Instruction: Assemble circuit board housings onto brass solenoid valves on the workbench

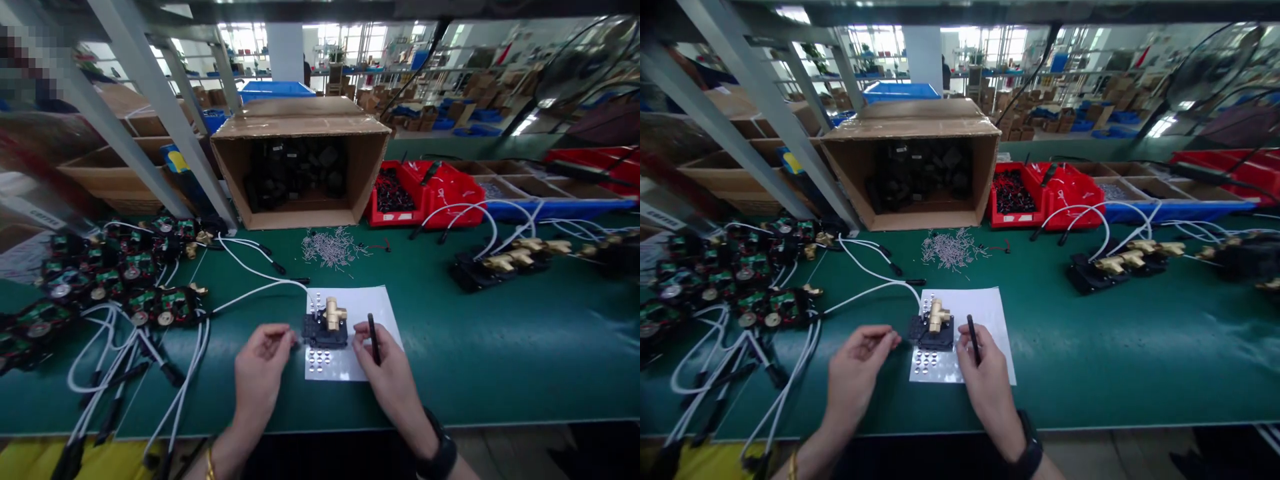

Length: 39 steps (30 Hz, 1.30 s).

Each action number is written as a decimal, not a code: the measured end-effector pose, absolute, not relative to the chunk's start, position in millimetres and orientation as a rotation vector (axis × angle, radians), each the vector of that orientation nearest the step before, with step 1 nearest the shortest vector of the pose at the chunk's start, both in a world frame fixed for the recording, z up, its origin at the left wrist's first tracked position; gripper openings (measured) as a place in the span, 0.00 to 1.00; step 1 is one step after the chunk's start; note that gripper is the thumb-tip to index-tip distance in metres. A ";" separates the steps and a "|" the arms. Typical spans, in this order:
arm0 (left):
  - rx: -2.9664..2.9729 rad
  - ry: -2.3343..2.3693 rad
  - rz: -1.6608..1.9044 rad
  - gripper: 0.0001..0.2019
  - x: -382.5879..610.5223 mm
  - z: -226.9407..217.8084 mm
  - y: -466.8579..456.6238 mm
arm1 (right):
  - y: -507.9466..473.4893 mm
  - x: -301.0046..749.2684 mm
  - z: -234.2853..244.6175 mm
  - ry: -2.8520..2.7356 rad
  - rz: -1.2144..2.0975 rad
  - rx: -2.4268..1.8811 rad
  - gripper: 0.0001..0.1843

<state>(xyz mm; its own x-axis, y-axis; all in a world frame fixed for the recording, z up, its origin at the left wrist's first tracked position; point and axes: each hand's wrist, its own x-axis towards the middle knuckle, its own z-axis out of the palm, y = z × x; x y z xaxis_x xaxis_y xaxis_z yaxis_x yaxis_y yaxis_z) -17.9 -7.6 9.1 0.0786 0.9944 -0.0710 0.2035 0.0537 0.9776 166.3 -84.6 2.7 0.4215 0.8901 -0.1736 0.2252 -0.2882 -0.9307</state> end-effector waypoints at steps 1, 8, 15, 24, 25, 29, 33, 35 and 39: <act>1.421 1.316 1.008 0.07 -17.1 2.7 -21.1 | -84.4 161.3 -0.5 -0.998 0.803 -1.819 0.11; 2.147 1.177 0.920 0.05 -2.7 -8.9 -26.1 | -81.4 154.0 -10.7 -1.382 0.421 -1.816 0.06; 2.188 1.164 0.678 0.05 -5.4 -7.4 -13.5 | -96.2 161.9 -15.5 -1.505 0.439 -1.681 0.14; 1.668 1.463 0.782 0.16 2.9 -5.6 -6.4 | -73.0 181.6 15.0 -1.613 0.599 -1.842 0.42; 1.507 1.436 0.888 0.16 1.7 0.3 -1.3 | -63.0 183.4 18.7 -1.663 0.646 -1.867 0.44; 0.839 1.102 1.011 0.22 4.7 36.6 28.6 | -41.3 181.8 22.9 -1.819 0.688 -1.911 0.28; 1.026 1.013 1.274 0.17 42.7 78.7 45.4 | -53.8 174.6 21.3 -1.721 0.605 -1.886 0.25; 1.355 0.908 1.204 0.16 75.6 100.8 46.5 | -58.9 179.1 23.3 -1.597 0.539 -1.857 0.26; 1.900 0.562 1.038 0.21 133.0 143.4 43.2 | -56.5 225.7 36.5 -1.324 0.272 -1.909 0.23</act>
